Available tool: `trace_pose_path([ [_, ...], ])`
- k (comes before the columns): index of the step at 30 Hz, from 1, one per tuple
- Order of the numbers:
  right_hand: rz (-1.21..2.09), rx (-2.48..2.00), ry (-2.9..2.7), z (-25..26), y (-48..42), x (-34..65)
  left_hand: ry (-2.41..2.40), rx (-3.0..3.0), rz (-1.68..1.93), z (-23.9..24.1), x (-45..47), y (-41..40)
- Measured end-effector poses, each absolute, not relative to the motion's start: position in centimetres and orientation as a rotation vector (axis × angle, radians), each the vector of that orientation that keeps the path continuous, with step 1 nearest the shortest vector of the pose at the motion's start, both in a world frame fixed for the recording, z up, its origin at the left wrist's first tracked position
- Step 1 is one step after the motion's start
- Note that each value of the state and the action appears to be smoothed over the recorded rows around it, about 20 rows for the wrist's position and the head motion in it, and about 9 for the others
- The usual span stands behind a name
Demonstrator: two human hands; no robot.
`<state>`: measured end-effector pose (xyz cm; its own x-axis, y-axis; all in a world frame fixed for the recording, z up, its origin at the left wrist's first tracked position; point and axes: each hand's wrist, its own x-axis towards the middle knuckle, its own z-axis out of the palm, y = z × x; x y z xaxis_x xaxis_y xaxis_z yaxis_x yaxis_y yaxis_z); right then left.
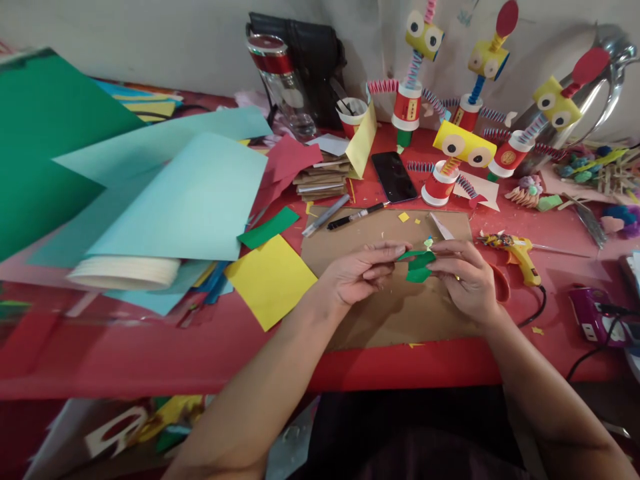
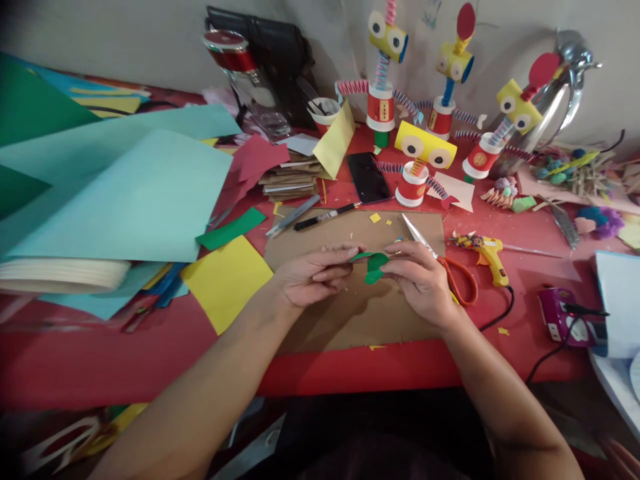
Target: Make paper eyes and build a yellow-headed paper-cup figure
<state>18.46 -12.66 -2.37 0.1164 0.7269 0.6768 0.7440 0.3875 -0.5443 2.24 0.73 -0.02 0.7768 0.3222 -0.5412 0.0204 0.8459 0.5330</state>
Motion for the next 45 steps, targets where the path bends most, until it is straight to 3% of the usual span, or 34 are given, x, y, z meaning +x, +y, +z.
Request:
trace_pose_path([
  [12,0.033,-1.286,-1.603,-2.4,-12.8,18.3,0.605,0.717,0.365,-0.6,2.6,0.0],
  [23,0.394,-1.373,-1.191,-2.2,-12.6,17.4,0.632,0.676,0.484,-0.9,3.7,-1.1],
  [45,0.51,-1.357,-0.955,-2.6,-11.8,16.9,0.679,0.826,0.553,-1.0,3.5,-1.6],
])
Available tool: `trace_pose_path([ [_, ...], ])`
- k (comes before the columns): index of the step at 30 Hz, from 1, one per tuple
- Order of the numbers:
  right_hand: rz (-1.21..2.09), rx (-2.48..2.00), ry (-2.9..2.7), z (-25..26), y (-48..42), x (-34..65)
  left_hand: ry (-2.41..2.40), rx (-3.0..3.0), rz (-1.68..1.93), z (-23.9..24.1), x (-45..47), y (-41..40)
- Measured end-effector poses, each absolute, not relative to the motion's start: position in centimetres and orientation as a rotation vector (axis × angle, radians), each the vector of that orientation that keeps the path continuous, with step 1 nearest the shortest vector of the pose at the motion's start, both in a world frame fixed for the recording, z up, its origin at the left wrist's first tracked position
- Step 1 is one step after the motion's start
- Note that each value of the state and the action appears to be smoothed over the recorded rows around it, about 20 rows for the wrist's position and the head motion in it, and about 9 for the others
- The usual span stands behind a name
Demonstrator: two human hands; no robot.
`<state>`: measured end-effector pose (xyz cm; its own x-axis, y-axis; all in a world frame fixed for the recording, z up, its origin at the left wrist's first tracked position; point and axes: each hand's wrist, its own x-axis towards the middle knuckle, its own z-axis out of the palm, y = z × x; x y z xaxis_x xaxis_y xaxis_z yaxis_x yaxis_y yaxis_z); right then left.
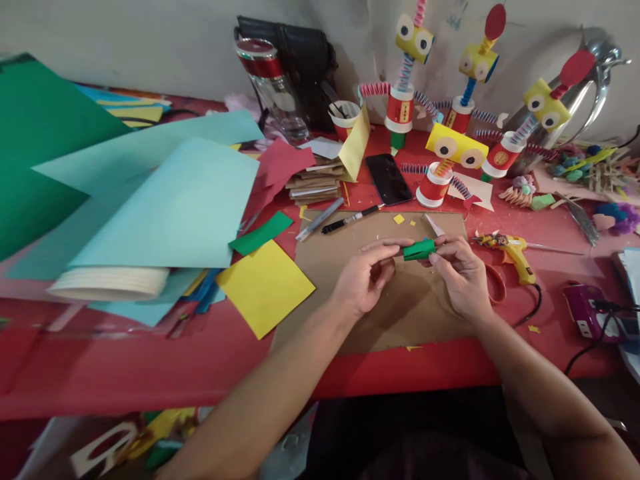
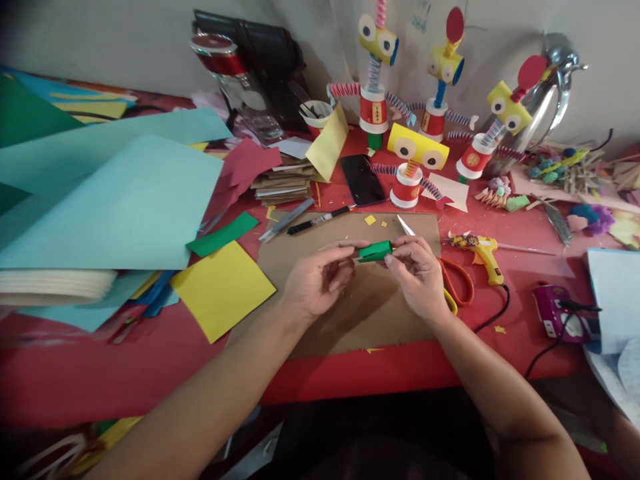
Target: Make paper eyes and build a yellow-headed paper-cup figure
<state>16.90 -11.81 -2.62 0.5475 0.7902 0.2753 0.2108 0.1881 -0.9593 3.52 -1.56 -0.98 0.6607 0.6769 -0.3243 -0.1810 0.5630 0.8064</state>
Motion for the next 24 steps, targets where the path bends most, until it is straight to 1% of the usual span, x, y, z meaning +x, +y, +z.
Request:
trace_pose_path([
  [6,0.585,-1.344,-0.92,-2.83,-11.76,16.91,0.719,0.888,0.609,-0.79,3.56,-1.78],
  [20,0.626,-1.329,-0.854,-3.2,-11.52,16.99,0.612,0.912,0.631,-1.11,3.62,-2.19],
  [24,0.622,-1.3,-0.839,-3.13,-11.54,16.94,0.652,0.905,0.618,-0.93,3.78,-2.35],
])
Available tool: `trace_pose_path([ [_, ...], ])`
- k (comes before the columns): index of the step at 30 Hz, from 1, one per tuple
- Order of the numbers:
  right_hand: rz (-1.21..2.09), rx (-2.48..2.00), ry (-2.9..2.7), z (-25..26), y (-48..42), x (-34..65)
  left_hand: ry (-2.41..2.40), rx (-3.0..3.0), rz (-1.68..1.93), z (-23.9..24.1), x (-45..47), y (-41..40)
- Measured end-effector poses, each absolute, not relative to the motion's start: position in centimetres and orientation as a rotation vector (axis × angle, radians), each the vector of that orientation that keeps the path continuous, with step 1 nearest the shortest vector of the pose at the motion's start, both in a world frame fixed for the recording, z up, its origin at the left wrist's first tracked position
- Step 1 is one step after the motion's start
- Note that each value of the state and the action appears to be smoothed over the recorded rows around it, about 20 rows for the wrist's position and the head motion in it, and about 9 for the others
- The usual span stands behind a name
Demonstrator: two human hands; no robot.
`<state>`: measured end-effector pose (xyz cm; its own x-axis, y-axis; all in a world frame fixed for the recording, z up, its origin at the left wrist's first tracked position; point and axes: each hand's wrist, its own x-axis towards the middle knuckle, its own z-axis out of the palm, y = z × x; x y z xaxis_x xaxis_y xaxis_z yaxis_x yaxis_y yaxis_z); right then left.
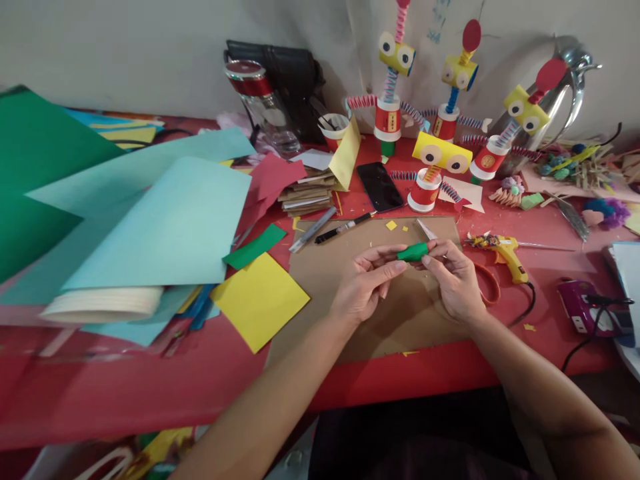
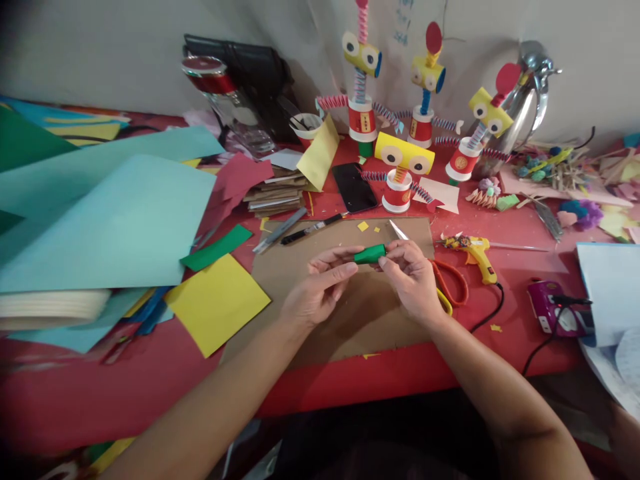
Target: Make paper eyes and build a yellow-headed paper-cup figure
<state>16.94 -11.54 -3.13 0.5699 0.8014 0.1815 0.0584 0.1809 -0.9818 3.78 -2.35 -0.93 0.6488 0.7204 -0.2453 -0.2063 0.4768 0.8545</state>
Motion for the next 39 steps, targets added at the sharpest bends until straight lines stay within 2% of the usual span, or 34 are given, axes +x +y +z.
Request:
trace_pose_path([
  [23,0.55,-1.34,-0.901,-3.29,-11.89,17.05,0.669,1.119,0.621,-1.52,3.7,-2.61],
  [39,0.636,-1.326,-0.877,-2.78,-11.93,16.81,0.712,0.978,0.697,-1.33,4.1,-2.71],
])
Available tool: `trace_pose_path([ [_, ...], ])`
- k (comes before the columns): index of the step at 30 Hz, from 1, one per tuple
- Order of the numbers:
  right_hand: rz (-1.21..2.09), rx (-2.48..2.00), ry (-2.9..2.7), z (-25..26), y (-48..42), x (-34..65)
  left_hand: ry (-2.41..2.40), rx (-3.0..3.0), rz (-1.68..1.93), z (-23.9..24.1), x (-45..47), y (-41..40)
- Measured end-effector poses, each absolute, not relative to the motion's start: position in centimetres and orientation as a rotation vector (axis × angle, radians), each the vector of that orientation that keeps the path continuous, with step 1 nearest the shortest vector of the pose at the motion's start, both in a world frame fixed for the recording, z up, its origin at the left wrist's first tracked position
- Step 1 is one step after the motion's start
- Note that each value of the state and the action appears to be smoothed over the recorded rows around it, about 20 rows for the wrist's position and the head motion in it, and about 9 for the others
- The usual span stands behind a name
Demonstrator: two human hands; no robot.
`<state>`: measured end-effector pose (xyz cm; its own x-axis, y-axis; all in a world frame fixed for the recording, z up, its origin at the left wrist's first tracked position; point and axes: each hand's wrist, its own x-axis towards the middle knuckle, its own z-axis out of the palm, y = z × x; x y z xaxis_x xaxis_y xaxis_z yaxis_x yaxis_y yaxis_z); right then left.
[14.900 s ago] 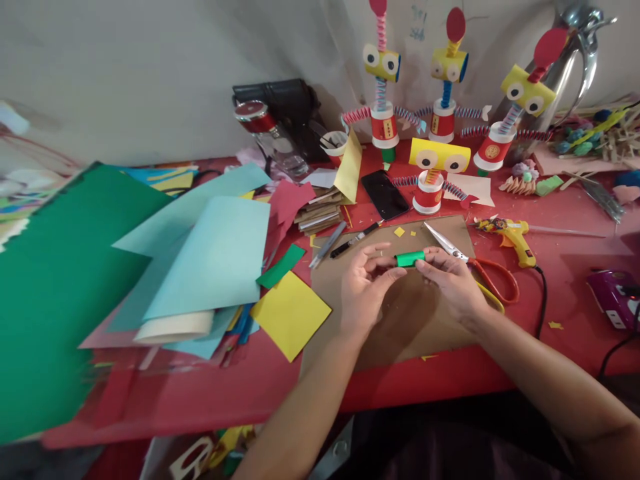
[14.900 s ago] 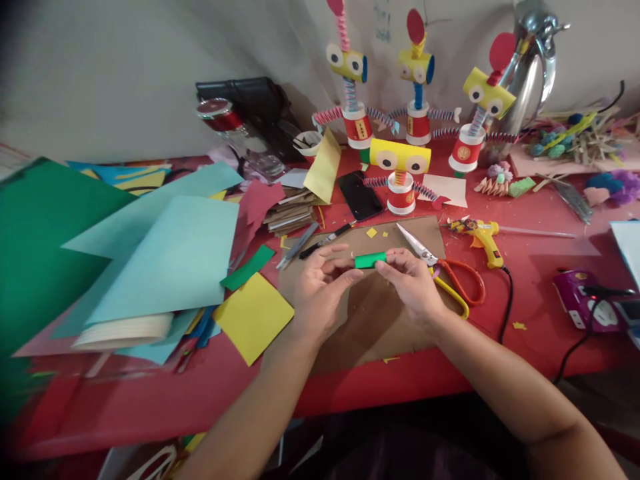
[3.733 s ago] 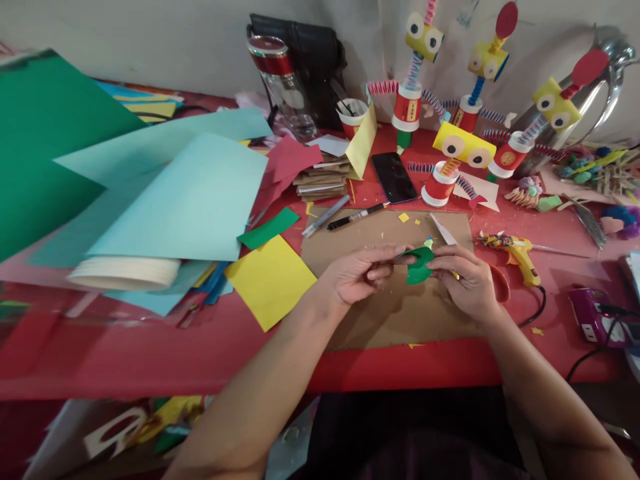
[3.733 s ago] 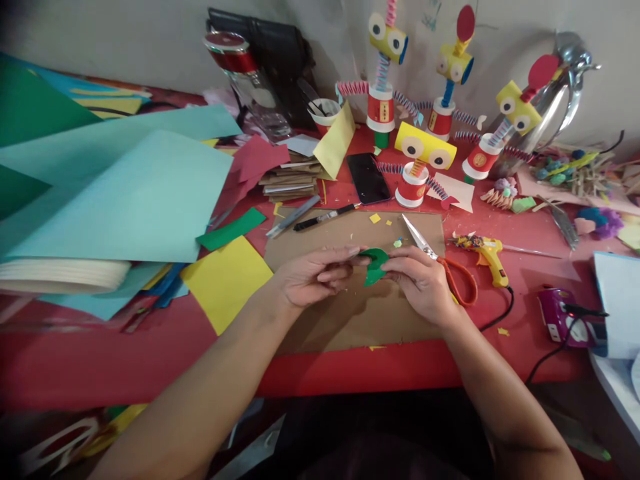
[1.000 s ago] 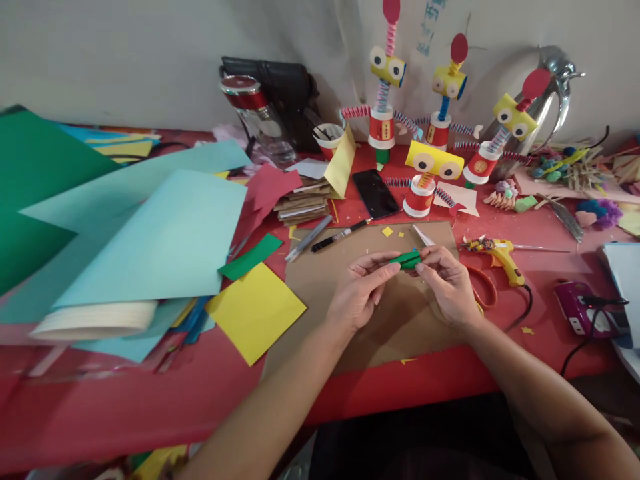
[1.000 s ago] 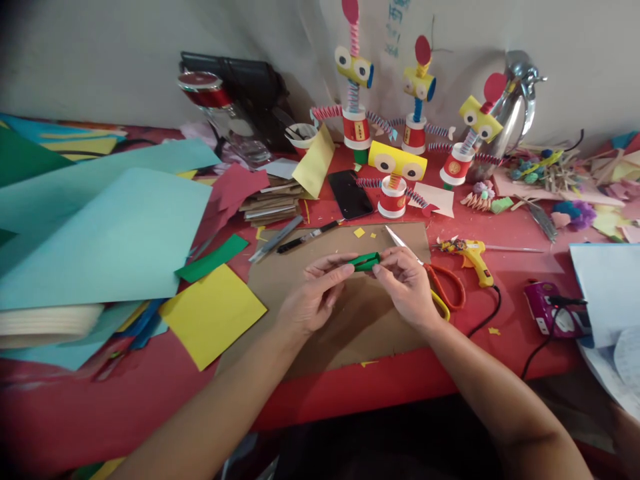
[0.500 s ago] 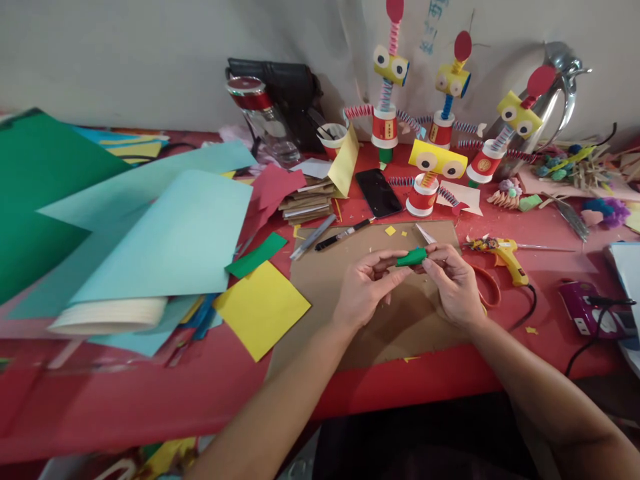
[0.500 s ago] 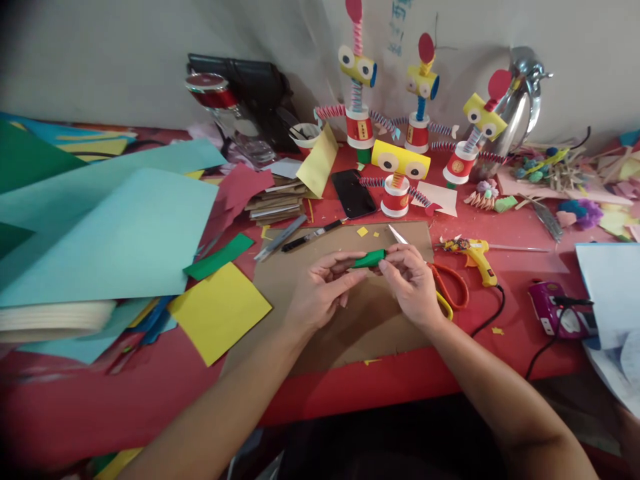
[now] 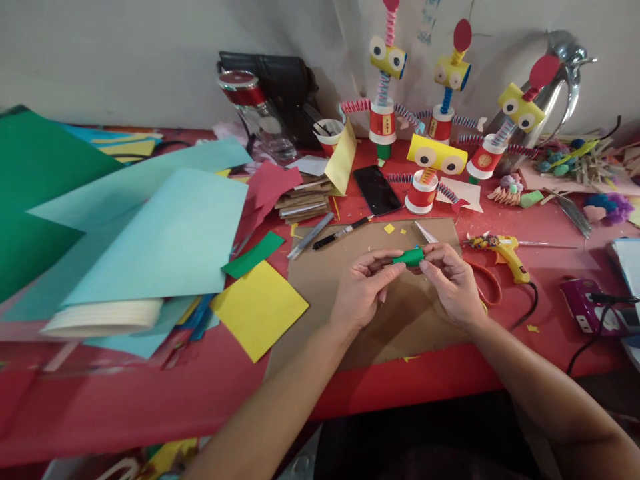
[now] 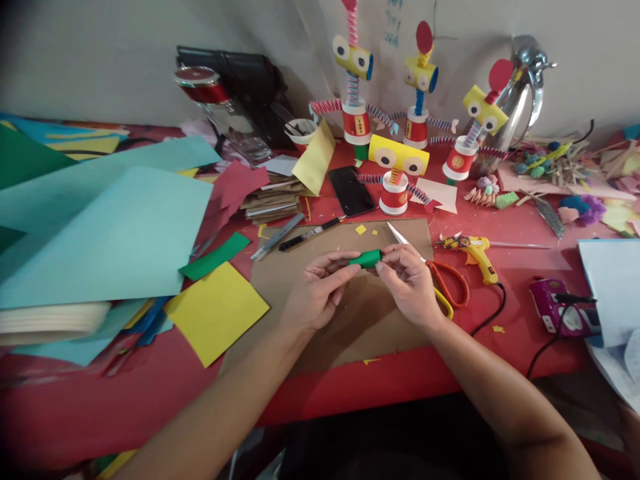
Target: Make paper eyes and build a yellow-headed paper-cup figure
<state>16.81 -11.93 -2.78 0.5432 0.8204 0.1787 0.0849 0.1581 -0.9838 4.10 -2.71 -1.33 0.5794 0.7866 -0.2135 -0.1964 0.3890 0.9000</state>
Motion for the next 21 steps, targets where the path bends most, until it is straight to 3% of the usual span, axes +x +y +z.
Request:
trace_pose_path([
  [21,0.484,-1.432,-1.042,-2.64,-11.86,16.82,0.767,0.927,0.695,-1.52,4.24,-2.34],
])
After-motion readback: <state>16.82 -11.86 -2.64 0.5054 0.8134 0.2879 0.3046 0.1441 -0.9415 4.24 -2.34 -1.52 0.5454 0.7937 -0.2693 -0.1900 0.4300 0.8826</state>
